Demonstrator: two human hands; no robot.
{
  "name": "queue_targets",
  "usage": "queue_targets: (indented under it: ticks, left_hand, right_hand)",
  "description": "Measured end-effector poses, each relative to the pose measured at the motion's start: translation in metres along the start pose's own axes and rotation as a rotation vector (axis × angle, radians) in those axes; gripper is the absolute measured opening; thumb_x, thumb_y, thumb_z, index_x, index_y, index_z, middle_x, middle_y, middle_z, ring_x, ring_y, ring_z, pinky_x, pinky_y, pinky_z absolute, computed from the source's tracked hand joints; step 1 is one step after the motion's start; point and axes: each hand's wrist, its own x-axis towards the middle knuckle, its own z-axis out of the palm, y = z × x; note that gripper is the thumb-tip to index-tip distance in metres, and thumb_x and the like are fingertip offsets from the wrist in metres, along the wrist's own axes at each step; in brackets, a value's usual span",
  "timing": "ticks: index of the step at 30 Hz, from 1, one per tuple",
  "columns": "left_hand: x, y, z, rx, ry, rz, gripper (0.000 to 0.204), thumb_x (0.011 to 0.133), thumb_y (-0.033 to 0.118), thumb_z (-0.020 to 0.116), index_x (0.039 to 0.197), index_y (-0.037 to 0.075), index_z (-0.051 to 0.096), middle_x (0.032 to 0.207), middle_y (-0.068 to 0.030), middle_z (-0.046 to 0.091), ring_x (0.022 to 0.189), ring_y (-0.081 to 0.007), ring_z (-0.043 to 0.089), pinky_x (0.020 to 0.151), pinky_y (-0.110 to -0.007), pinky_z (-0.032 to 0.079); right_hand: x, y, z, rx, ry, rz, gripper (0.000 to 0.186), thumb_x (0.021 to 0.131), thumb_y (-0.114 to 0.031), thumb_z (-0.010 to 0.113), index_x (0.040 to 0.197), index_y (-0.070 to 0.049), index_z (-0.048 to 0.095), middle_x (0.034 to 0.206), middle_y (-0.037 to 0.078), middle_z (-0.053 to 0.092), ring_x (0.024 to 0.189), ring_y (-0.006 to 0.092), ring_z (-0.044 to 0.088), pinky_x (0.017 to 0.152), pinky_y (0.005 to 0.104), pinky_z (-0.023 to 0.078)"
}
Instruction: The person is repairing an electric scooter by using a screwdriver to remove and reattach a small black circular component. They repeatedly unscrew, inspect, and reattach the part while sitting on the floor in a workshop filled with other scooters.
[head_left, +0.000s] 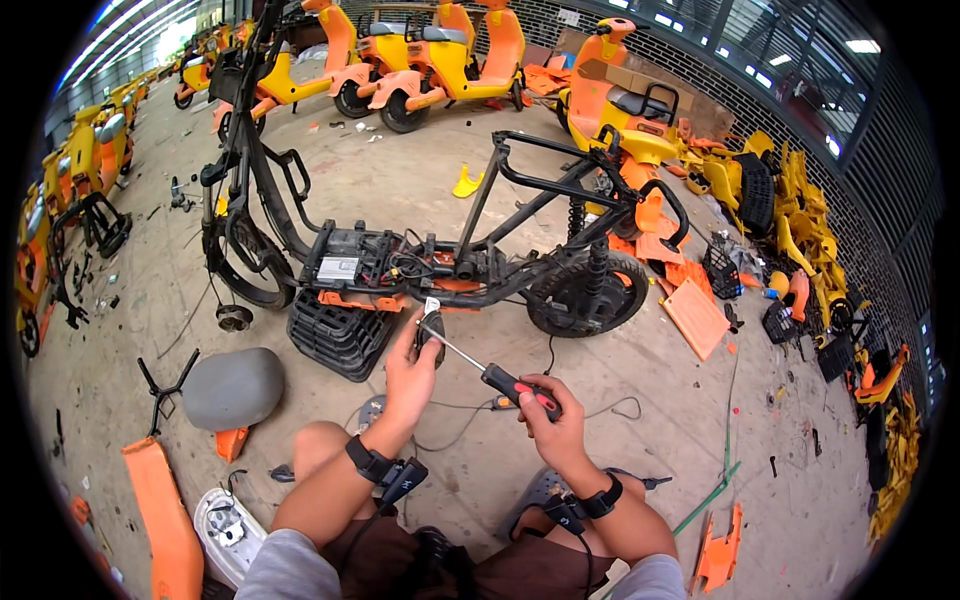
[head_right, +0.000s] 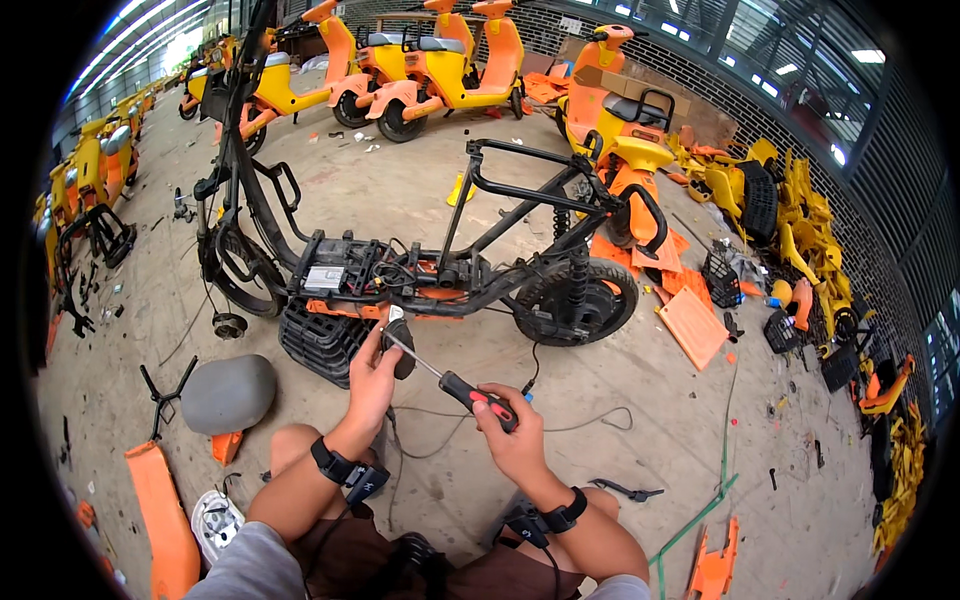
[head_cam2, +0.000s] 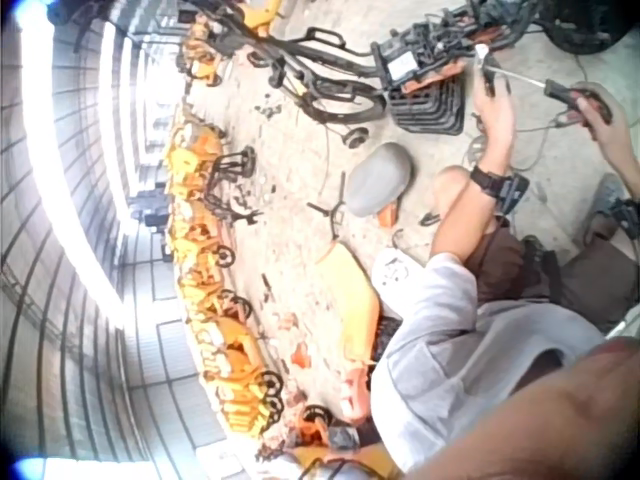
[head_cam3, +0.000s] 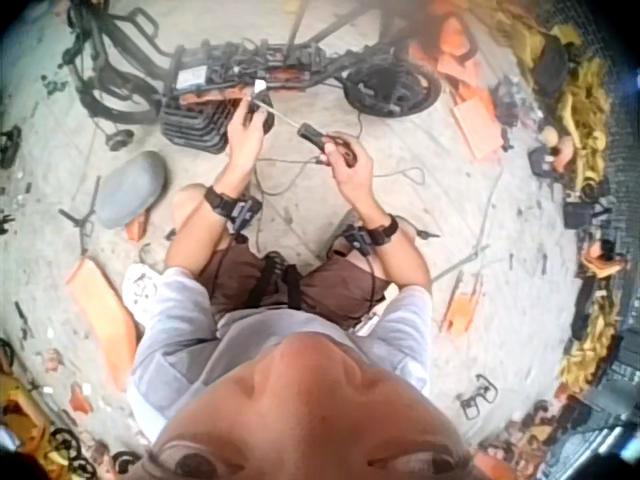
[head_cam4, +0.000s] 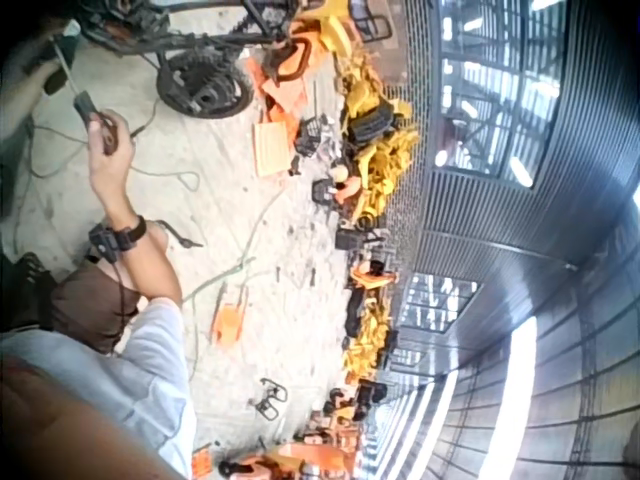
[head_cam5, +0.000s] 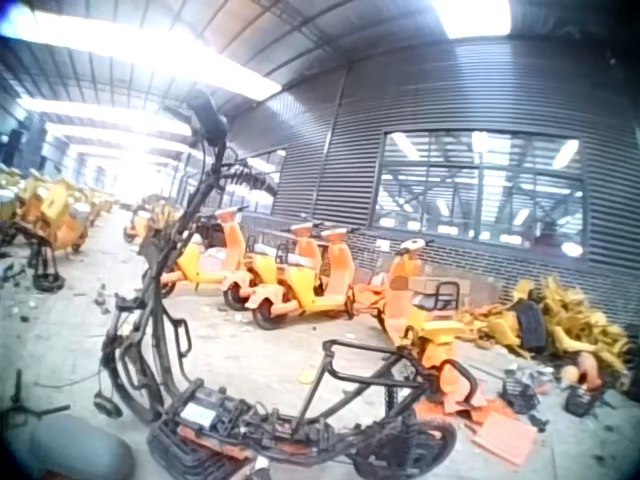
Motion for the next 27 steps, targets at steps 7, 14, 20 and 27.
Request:
queue_targets:
  ticks: [7,14,20,27]
  left_hand:
    - [-0.004,0.008,0.002,0.101,0.021,-0.02,0.045,0.096,0.006,0.053,0.14,0.003,0.047,0.094,0.0013,0.057,0.077,-0.0035,0.048,0.064,-0.02,0.04]
    - [-0.001,-0.001,0.001,0.048,0.0,0.037,0.043,0.097,0.004,0.053,0.139,0.001,0.047,0.089,0.0029,0.054,0.072,-0.003,0.045,0.059,-0.019,0.037]
    - [0.0,-0.006,0.001,0.053,-0.006,0.074,0.042,0.098,0.004,0.052,0.14,0.0,0.046,0.09,0.0026,0.055,0.075,-0.0046,0.046,0.065,-0.019,0.04]
    - [-0.001,-0.011,0.0,0.209,-0.006,0.145,0.041,0.098,0.008,0.052,0.139,0.007,0.049,0.083,0.0003,0.051,0.074,-0.0067,0.044,0.066,-0.022,0.041]
  right_hand:
    - [0.004,0.0,-0.008,0.056,-0.001,0.058,0.026,0.094,-0.021,0.062,0.113,-0.002,0.063,0.079,0.002,0.063,0.063,0.0031,0.05,0.054,0.0195,0.038]
    - [0.004,0.001,-0.004,-0.04,0.017,-0.04,0.027,0.093,-0.021,0.065,0.111,-0.001,0.064,0.079,0.001,0.063,0.068,0.0039,0.051,0.058,0.0193,0.039]
    - [0.002,-0.003,-0.005,-0.016,0.064,-0.028,0.028,0.091,-0.017,0.067,0.113,-0.002,0.062,0.081,0.002,0.064,0.069,0.005,0.054,0.06,0.0202,0.042]
    - [0.002,-0.009,-0.004,-0.091,0.165,-0.056,0.028,0.09,-0.015,0.067,0.114,-0.002,0.06,0.077,0.001,0.06,0.065,0.0055,0.053,0.058,0.0204,0.041]
